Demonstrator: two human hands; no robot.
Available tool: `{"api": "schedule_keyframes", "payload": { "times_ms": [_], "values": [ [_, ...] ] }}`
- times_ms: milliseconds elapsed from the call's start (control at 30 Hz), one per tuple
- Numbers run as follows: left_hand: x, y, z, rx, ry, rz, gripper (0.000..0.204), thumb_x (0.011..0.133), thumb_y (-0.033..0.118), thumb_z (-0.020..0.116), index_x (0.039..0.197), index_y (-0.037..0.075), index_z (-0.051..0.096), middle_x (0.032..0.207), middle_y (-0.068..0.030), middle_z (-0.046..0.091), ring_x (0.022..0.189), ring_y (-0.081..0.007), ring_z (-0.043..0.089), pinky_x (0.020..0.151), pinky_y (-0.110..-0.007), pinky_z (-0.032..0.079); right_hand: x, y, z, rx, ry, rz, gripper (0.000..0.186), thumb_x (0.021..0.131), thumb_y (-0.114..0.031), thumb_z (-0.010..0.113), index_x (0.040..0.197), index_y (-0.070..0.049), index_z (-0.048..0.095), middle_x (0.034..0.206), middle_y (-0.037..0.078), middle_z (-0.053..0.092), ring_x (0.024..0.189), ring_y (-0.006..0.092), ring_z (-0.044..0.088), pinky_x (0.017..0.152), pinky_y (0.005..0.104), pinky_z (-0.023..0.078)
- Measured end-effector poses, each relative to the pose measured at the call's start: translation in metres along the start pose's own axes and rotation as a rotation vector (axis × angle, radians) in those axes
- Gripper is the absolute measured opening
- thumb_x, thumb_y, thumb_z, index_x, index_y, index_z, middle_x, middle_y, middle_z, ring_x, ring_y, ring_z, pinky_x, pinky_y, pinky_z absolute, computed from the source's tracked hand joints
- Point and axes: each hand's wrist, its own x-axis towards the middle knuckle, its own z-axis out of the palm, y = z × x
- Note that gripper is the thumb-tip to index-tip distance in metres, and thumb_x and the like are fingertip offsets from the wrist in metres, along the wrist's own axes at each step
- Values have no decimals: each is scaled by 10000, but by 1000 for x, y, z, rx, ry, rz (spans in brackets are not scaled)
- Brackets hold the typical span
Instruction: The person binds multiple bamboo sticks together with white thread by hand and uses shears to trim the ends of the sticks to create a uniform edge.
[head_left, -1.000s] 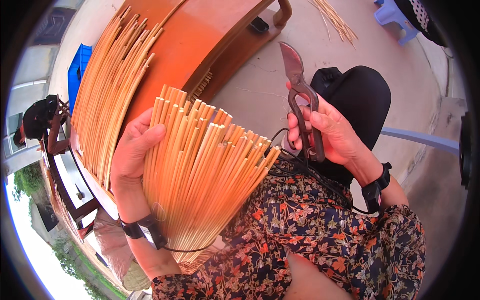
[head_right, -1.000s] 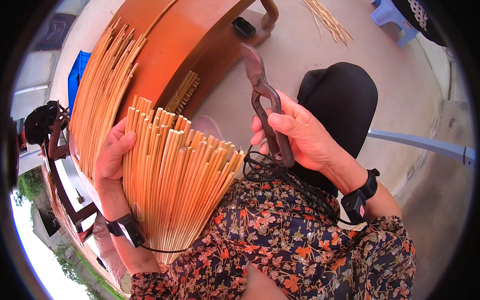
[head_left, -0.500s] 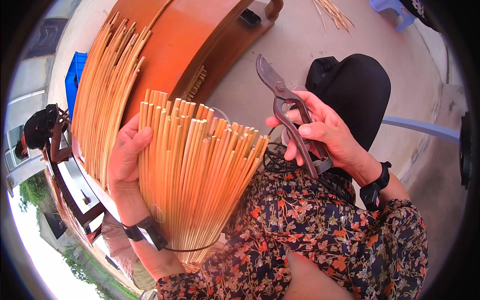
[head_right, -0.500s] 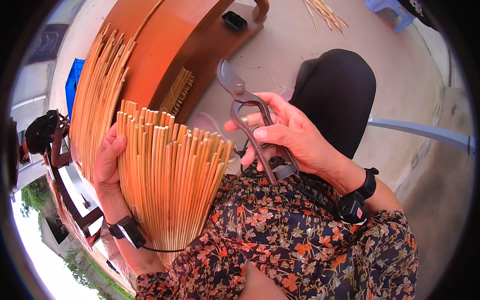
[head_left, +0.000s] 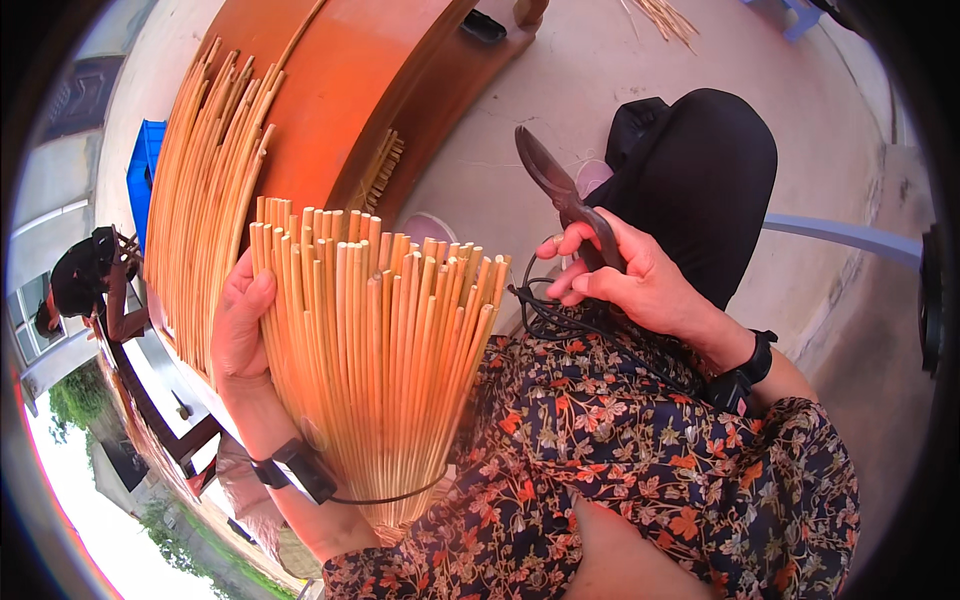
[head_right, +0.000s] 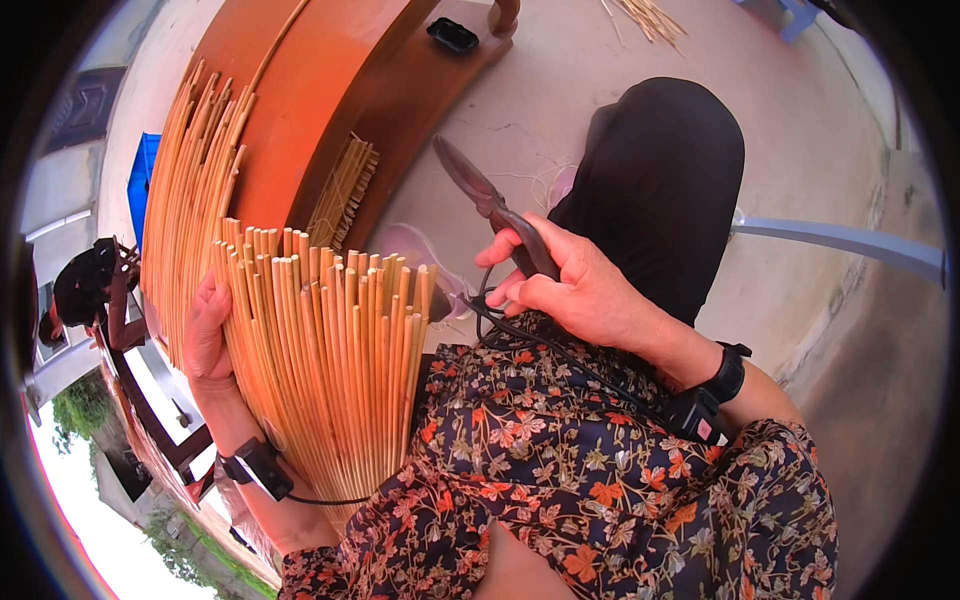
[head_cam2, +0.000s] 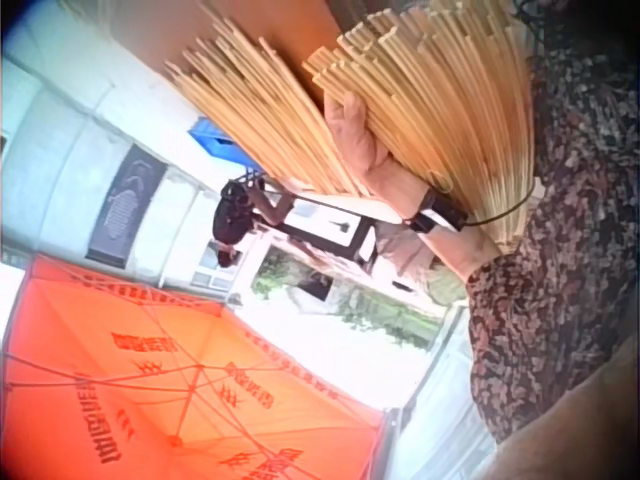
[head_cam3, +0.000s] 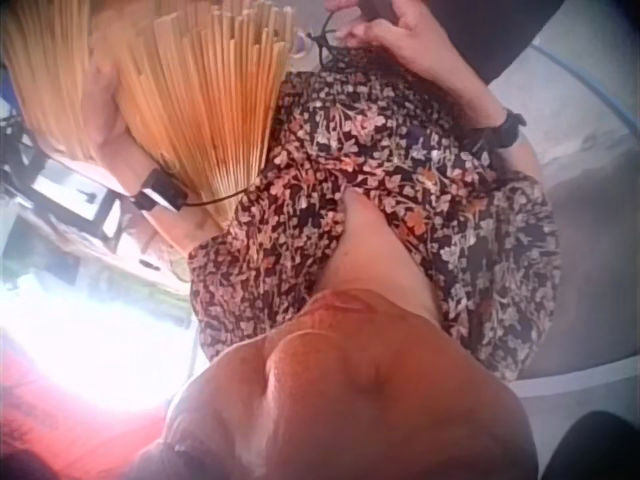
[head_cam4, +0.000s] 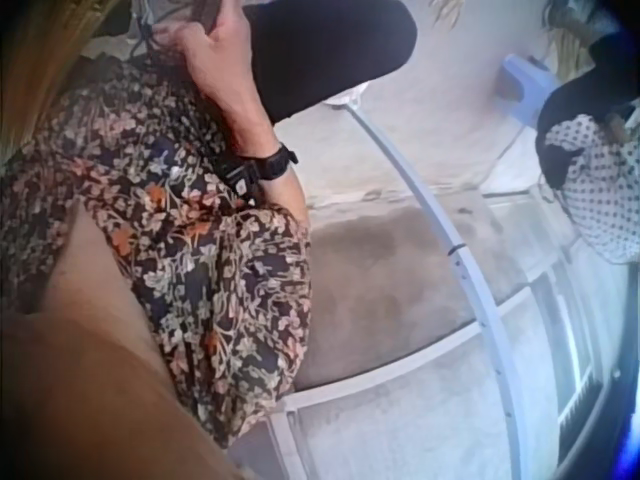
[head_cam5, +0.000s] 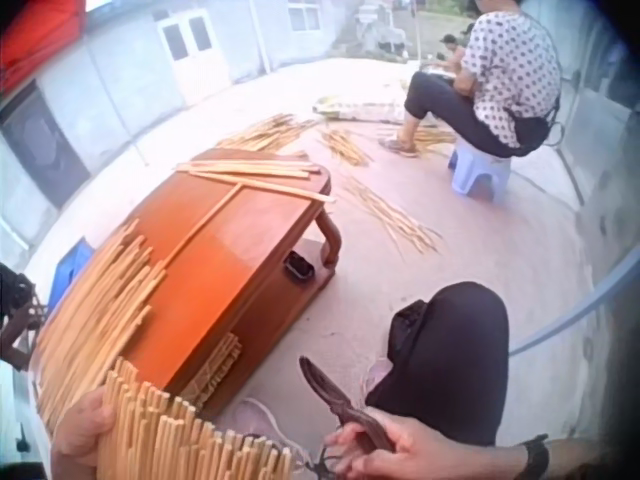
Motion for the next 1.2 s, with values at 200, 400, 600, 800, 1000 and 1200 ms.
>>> {"api": "schedule_keyframes", "payload": {
  "times_ms": [200, 400, 600, 800, 1000, 1200],
  "values": [
    [-9, 1, -5, -28, -24, 35, 596, 868, 139, 694, 1357, -55, 413, 1238, -157, 601, 1094, -236, 630, 957, -361, 514, 6, 7, -13, -775, -111, -367, 265, 784, 52, 529, 1035, -32, 518, 1183, 105, 568, 889, 136, 567, 804, 283, 457],
    [-5, -3, -2, -33, -25, 50, 592, 866, 144, 700, 1350, -50, 420, 1229, -147, 605, 1092, -233, 631, 954, -357, 514, 11, -16, -14, -709, -202, -136, 472, 787, 38, 523, 1256, -11, 497, 1052, 25, 561, 830, 104, 508, 770, 243, 443],
    [-8, -5, -2, -19, -40, 47, 595, 871, 149, 697, 1355, -52, 414, 1238, -149, 601, 1100, -231, 627, 958, -356, 512, 14, -20, -19, -830, -298, -232, 642, 769, 31, 508, 1397, -7, 379, 1110, 59, 581, 753, 145, 546, 684, 275, 464],
    [-13, -6, -1, -20, -20, 45, 598, 877, 152, 690, 1362, -51, 406, 1244, -151, 598, 1104, -232, 625, 963, -356, 509, 16, -23, -16, -879, -314, -195, 534, 765, 23, 531, 1294, -7, 467, 1030, 33, 531, 879, 142, 516, 768, 271, 447],
    [-11, -7, 8, -18, -33, 31, 615, 870, 141, 692, 1372, -58, 398, 1261, -163, 590, 1116, -235, 619, 969, -361, 505, 25, -39, -10, -979, -398, -324, 308, 760, 24, 488, 1066, -6, 498, 1062, 117, 509, 940, 285, 545, 765, 359, 457],
    [-13, -8, 18, -11, -21, 18, 579, 864, 144, 695, 1340, -70, 445, 1246, -171, 603, 1115, -238, 619, 981, -356, 493, 29, -65, 5, -1187, -457, -312, 333, 758, 41, 539, 1087, -7, 511, 1143, 126, 526, 1009, 307, 537, 824, 372, 446]
  ]
}}
